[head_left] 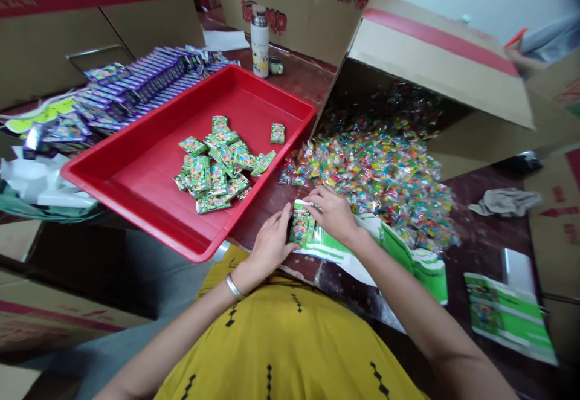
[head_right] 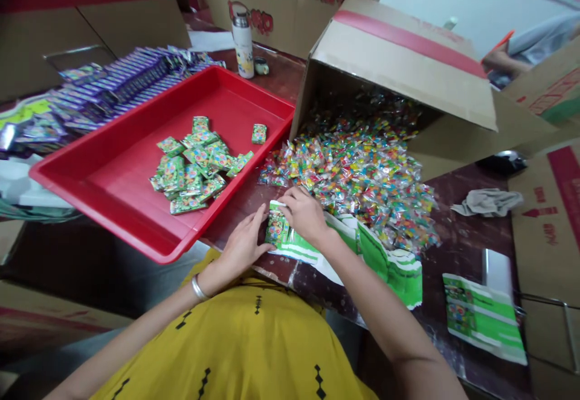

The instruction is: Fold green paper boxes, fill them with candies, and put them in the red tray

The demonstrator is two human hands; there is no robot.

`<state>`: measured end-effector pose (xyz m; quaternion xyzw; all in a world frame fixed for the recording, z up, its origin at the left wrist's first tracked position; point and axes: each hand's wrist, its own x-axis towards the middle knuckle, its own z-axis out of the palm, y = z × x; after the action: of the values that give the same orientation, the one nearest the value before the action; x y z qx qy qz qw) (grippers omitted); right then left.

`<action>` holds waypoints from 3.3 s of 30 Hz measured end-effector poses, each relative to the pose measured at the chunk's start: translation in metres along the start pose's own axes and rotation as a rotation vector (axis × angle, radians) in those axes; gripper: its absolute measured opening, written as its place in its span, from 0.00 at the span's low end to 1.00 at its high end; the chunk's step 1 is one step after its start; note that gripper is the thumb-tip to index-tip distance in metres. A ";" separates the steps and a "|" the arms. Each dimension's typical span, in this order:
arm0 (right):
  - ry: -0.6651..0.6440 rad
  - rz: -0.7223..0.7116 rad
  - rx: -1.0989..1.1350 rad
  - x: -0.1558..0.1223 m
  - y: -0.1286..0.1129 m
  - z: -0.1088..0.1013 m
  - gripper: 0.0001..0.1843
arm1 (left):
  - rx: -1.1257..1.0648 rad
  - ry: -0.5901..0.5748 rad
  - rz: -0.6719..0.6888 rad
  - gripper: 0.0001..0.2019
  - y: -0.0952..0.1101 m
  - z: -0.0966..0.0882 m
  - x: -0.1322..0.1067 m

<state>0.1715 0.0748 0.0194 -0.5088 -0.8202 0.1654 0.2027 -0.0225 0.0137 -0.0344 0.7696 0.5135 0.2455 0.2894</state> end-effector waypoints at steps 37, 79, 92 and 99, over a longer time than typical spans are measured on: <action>0.434 0.381 0.808 -0.032 -0.035 0.007 0.20 | -0.987 0.331 -0.210 0.30 0.052 -0.020 0.027; 0.196 0.111 0.645 -0.028 -0.018 -0.015 0.05 | -0.933 -0.019 -0.102 0.23 0.044 -0.034 0.021; -0.023 0.040 0.643 -0.017 -0.006 -0.026 0.07 | -0.888 -0.074 -0.088 0.18 0.035 -0.036 0.023; -0.183 0.042 0.617 -0.029 0.000 -0.036 0.13 | -0.998 -0.025 -0.180 0.13 0.024 -0.034 0.026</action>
<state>0.2009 0.0504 0.0458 -0.4231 -0.7357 0.4552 0.2694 -0.0207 0.0367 0.0087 0.4931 0.3947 0.4259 0.6478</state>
